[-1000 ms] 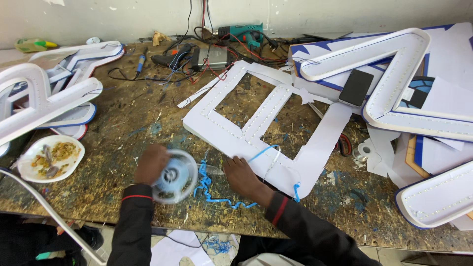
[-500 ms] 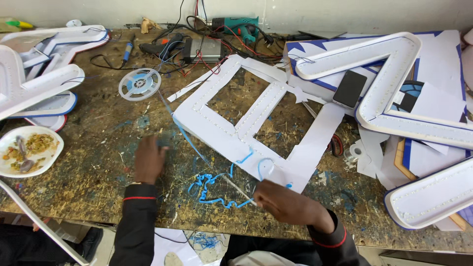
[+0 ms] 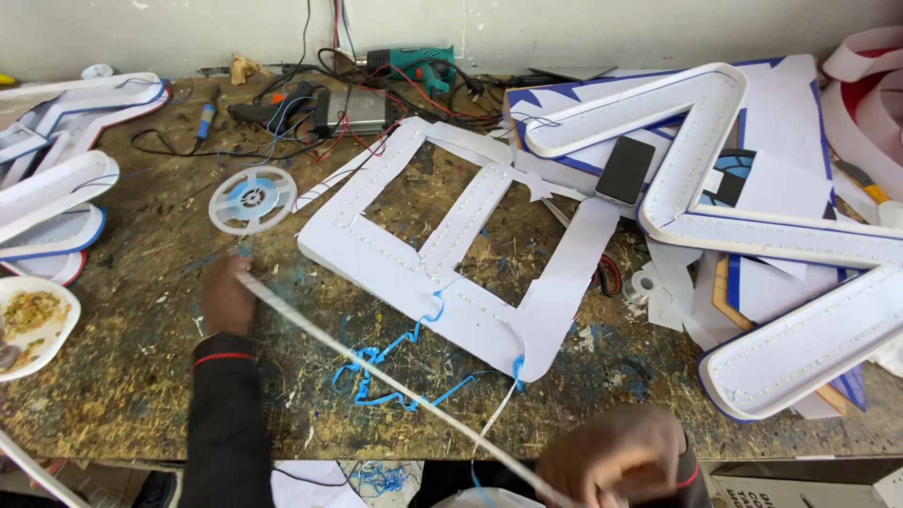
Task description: The person installs LED strips onto a white letter-shaped board by peeling the backing and pressing the strip into place. They use scissors to cut the strip and a roll of blue tape to secure sections, working on a cluttered workbench with other letter boards and tools nearby.
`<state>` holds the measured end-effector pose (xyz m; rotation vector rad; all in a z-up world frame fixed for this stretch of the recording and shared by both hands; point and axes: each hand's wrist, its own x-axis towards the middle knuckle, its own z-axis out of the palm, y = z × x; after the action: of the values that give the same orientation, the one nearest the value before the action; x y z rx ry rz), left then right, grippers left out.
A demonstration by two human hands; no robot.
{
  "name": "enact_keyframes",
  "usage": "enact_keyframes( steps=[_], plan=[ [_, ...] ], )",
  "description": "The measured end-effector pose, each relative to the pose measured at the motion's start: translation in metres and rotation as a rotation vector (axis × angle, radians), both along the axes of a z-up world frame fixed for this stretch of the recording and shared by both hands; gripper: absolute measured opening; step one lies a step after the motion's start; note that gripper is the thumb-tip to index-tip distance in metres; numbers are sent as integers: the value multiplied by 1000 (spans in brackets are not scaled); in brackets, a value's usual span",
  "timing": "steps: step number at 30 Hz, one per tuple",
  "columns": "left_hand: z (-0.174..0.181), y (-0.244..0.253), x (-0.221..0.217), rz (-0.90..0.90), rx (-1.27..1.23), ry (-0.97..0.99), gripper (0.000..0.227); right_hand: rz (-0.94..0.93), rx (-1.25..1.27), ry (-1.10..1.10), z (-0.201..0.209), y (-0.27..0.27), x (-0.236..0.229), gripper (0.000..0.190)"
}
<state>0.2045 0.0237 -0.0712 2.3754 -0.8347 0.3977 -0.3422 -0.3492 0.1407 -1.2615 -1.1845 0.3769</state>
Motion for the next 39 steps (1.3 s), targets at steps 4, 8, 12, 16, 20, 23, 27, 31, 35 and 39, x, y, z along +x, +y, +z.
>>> enact_keyframes(
  steps=[4,8,12,16,20,23,27,31,35,39],
  plan=[
    [-3,71,12,-114,-723,96,10,-662,-318,163,-23,-30,4,20],
    [98,82,-44,289,-1738,94,22,-1088,-644,168,-49,-21,46,13],
    [108,94,-88,221,-706,412,37,-1318,-753,130,-68,3,76,11],
    [103,87,-148,286,685,300,98,-1144,-1109,404,-61,59,90,26],
    [115,3,-231,-85,246,96,86,-968,-651,80,-57,83,58,64],
    [120,-74,-298,-381,197,638,46,-1276,-727,205,-86,74,56,64],
    [55,-130,-334,-545,321,356,41,-1845,-831,388,-146,9,37,59],
    [41,-168,-352,-619,203,38,39,-2020,-316,950,-142,-48,27,63],
    [25,-190,-368,-540,252,46,53,-2164,-260,808,-157,-66,26,68],
    [50,-194,-407,-590,124,438,54,-2052,-74,1002,-159,-69,33,82]
  ],
)
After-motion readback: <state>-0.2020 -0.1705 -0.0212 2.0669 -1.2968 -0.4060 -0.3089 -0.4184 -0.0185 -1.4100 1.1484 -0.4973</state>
